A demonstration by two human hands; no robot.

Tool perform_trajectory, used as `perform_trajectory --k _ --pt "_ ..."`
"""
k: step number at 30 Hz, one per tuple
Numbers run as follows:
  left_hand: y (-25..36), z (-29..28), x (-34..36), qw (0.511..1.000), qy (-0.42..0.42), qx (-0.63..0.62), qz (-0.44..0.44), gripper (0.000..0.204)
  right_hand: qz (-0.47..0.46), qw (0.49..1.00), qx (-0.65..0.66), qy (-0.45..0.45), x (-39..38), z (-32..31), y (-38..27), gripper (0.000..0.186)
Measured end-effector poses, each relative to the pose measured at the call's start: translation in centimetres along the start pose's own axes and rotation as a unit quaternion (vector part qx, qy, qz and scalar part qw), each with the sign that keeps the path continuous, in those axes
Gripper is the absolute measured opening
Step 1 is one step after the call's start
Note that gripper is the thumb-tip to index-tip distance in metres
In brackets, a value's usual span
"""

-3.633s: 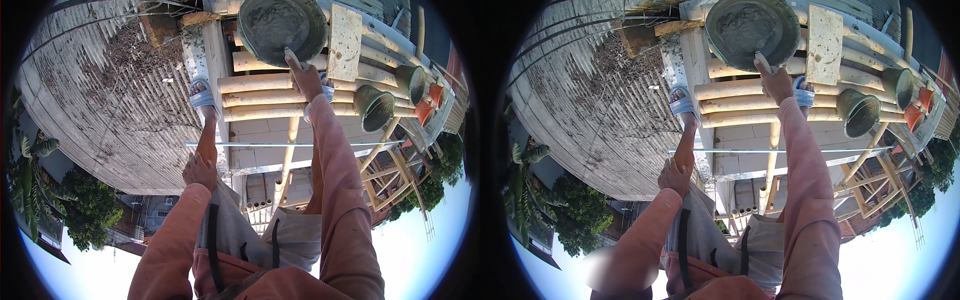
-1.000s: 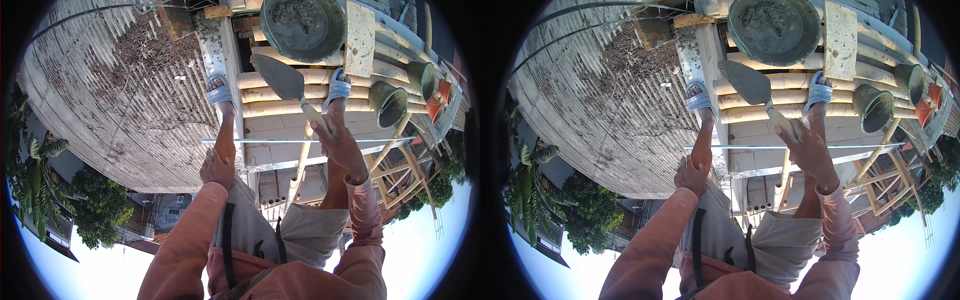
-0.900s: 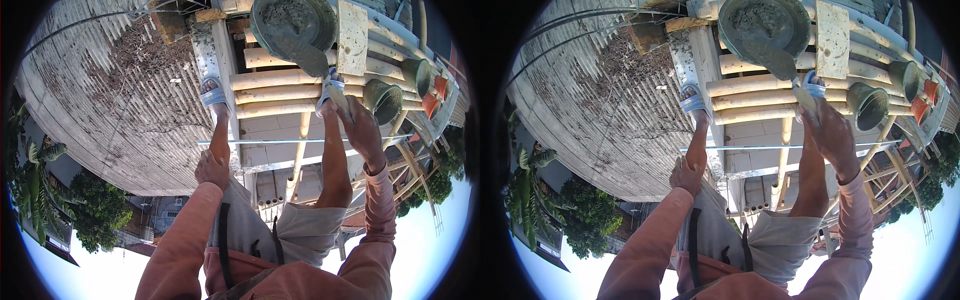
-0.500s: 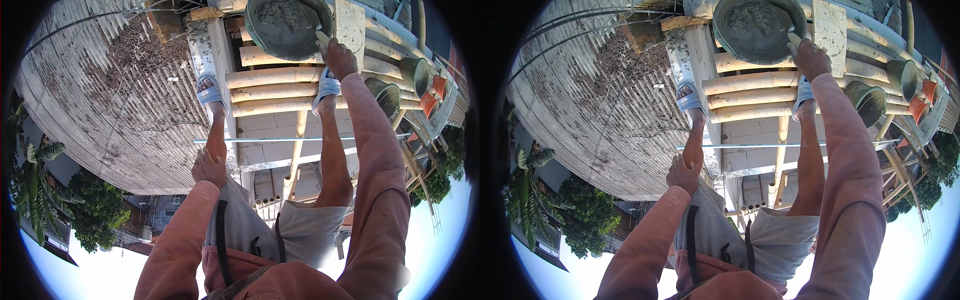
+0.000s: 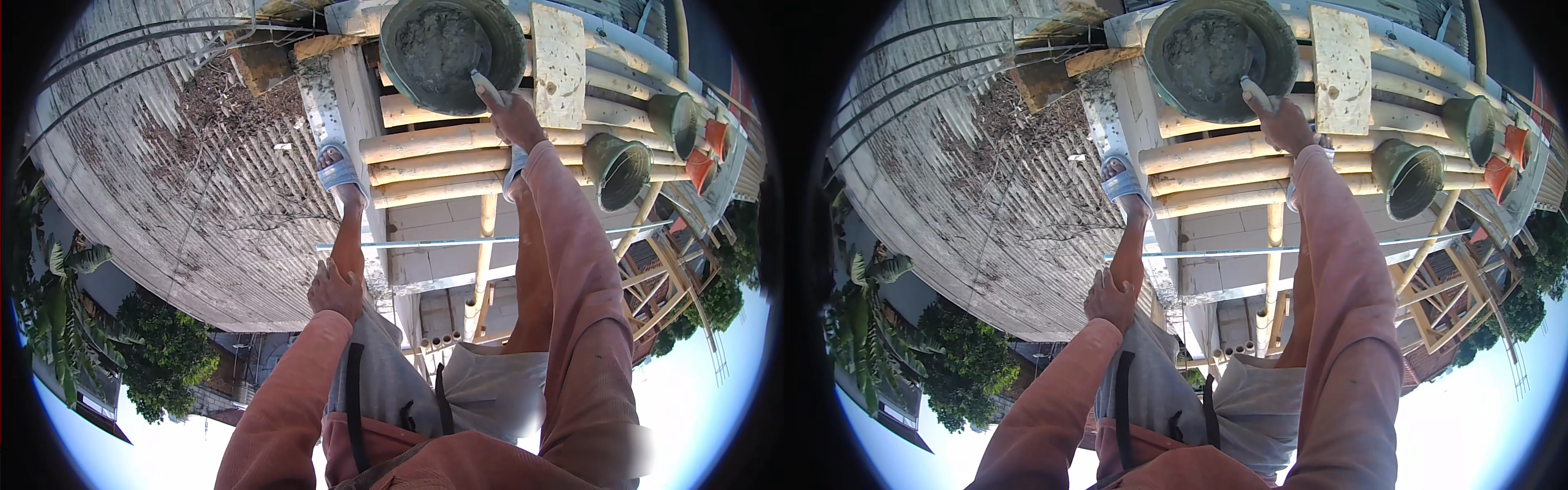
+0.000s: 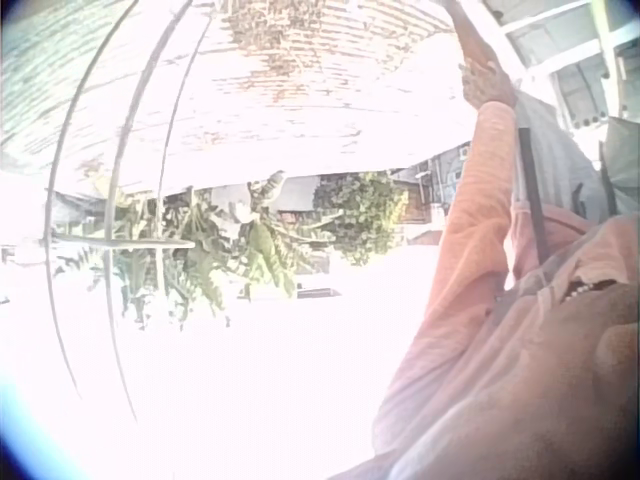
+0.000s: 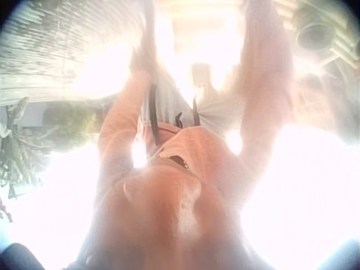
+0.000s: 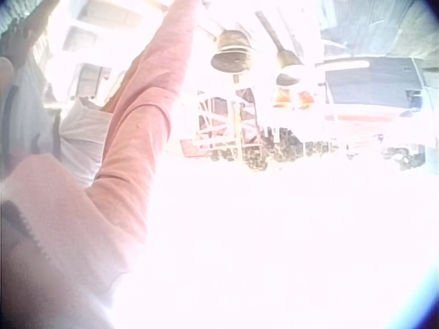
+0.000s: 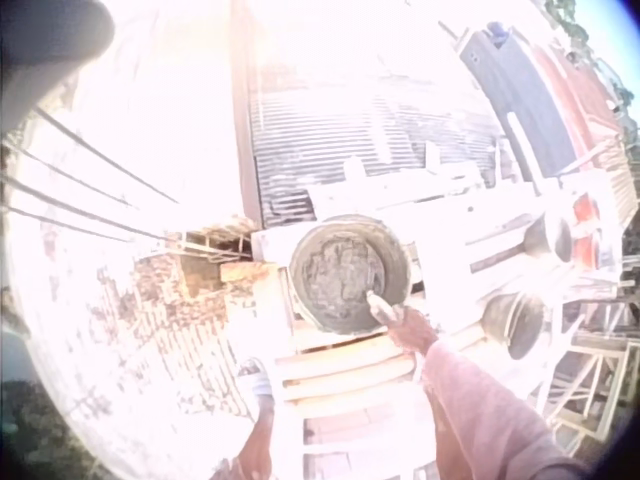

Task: The person applies mortar from a bucket onto a structure using a trowel.

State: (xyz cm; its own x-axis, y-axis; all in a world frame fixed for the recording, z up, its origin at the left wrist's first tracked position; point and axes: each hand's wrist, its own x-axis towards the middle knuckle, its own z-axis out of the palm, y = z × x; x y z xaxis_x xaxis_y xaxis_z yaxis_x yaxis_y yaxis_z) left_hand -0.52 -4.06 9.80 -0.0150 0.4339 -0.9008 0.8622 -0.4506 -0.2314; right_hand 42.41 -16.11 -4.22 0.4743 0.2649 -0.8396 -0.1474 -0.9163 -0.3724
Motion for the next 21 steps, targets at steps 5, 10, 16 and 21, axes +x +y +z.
perform_trajectory --k 5,10,16,21 --pt "0.9 0.2 0.0 1.0 -0.002 0.014 0.004 0.068 -0.008 0.988 0.132 -0.077 -1.3 -1.0 0.7 0.052" --pt "1.3 0.0 -0.1 1.0 -0.001 0.017 0.001 0.068 0.009 0.965 0.245 -0.091 -2.1 -0.3 1.6 0.051" --pt "1.4 0.5 0.0 1.0 0.013 0.019 0.002 0.067 -0.018 0.947 0.309 -0.082 -2.0 1.4 3.7 0.046" --pt "1.2 0.2 -0.1 1.0 0.014 0.014 -0.001 0.066 -0.035 0.947 0.317 -0.046 -3.6 1.8 3.7 0.044"
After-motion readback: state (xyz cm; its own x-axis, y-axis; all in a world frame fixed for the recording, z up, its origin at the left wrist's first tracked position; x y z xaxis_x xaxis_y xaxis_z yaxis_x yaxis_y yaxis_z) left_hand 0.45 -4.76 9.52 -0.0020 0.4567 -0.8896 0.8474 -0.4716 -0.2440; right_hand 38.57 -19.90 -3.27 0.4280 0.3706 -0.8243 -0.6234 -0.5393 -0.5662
